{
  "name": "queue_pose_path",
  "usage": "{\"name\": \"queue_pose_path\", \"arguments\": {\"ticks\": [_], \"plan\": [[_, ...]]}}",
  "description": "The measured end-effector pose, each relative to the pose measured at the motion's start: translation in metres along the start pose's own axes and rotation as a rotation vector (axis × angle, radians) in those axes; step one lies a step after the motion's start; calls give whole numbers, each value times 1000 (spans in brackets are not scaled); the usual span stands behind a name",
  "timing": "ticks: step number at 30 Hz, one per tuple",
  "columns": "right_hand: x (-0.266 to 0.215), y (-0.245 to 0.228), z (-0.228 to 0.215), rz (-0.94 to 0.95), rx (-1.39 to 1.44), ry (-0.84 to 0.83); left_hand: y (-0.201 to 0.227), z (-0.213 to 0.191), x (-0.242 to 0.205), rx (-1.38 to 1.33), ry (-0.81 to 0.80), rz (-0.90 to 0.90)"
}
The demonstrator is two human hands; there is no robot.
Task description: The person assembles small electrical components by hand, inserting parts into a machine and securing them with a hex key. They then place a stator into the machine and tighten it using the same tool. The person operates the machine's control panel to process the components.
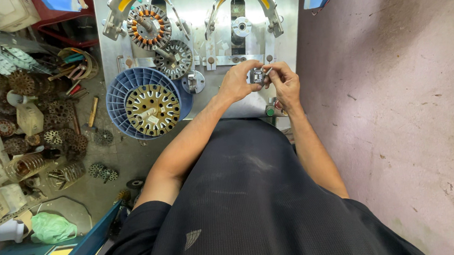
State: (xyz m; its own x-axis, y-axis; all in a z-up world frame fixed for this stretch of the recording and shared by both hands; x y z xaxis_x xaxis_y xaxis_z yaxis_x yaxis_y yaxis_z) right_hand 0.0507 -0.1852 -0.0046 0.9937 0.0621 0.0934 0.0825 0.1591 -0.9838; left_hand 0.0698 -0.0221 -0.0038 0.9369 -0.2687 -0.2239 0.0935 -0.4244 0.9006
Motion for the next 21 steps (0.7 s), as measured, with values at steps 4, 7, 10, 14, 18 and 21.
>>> {"name": "queue_pose_path", "arguments": {"ticks": [4,7,10,14,18,21], "plan": [[-3,-2,-4,-7,-38,30,-11,-1,-4,-70,103,27],[-5,-5,-16,-14,-120,114,-41,4,-2,-199,181,-115],[-7,-6,-24,-17,-242,156,-85,16,-2,-410,167,-357],[-8,0,-34,-91,-205,179,-113,30,5,-649,139,-496],[-9,25,-55,8,-76,317,-106,27,7,-552,174,-571],[-6,48,-60,172,-433,246,-90,18,1,-337,228,-596]]}}
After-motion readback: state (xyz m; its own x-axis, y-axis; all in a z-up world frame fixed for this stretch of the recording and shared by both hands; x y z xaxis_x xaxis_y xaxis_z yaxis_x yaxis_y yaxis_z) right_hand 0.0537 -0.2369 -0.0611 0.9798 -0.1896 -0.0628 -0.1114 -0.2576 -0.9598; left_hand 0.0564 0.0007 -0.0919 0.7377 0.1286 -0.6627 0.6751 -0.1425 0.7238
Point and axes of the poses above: each hand's wrist, its own x-axis towards the middle knuckle, its own z-axis out of the palm, y = z × x, the point moved 7 cm from there along x, towards the middle knuckle, and after that the axes turned 8 degrees about -z, right-handed, at the moved point
